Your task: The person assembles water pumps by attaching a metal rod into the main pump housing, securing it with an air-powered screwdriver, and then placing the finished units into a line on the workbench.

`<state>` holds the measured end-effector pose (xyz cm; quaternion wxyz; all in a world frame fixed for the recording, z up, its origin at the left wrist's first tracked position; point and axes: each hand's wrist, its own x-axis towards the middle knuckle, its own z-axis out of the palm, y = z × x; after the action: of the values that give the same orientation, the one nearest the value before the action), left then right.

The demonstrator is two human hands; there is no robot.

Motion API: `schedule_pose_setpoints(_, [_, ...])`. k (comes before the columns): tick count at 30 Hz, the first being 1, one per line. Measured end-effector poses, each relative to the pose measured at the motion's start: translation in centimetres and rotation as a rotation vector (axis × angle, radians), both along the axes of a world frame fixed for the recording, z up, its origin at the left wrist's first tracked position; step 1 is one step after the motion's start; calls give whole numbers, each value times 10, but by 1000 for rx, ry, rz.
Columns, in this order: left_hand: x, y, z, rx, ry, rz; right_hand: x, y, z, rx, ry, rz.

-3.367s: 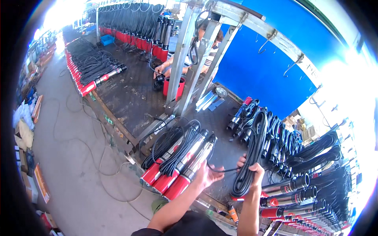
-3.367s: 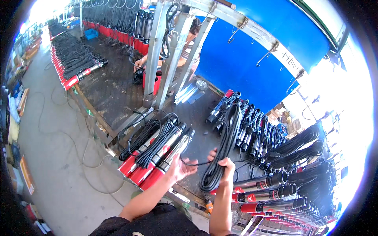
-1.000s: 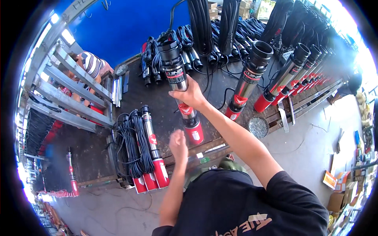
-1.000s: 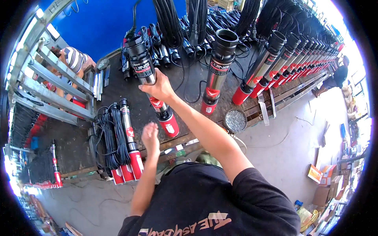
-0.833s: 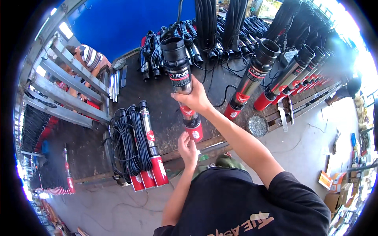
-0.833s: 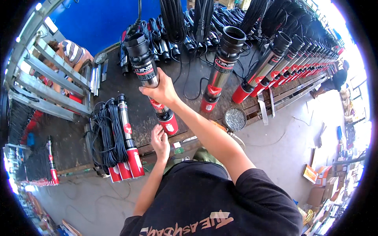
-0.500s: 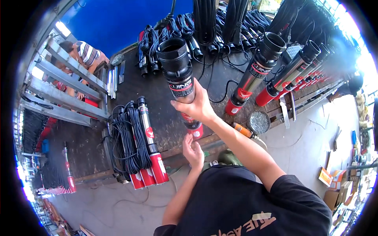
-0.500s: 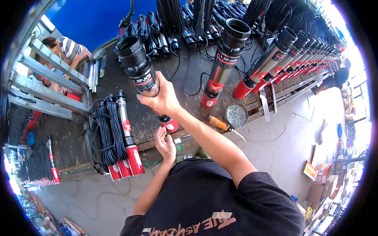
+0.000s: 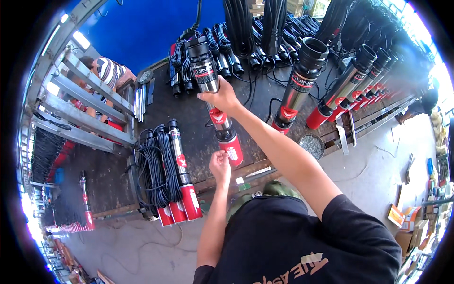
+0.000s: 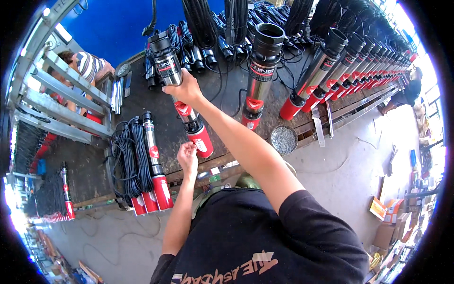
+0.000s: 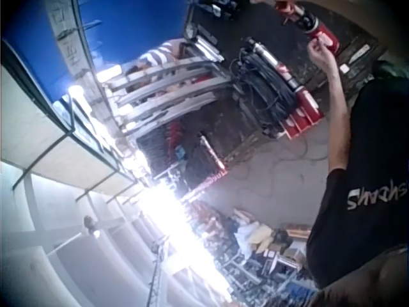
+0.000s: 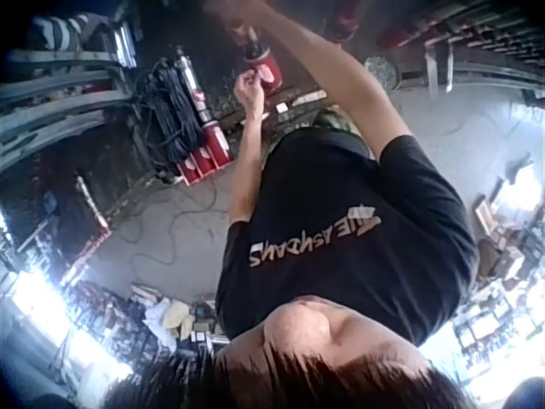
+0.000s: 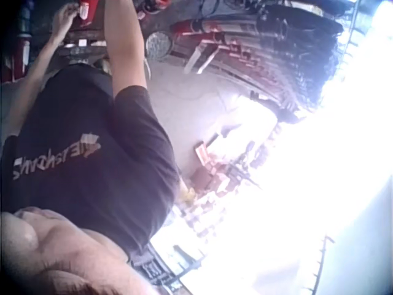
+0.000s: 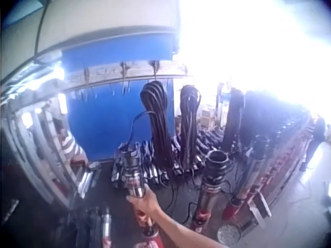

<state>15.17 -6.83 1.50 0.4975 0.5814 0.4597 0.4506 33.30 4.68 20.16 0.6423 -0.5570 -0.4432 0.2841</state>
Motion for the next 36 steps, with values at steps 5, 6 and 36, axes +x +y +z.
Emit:
schedule_pose_setpoints(5, [0, 40, 6, -227, -204, -237, 30, 52, -29, -18, 27, 79])
schedule_pose_setpoints(6, [1, 44, 8, -223, -157, -249, 31, 58, -30, -62, 43, 61])
schedule_pose_setpoints(36, [-4, 108, 6, -50, 100, -353, 50, 83, -27, -366, 199, 12])
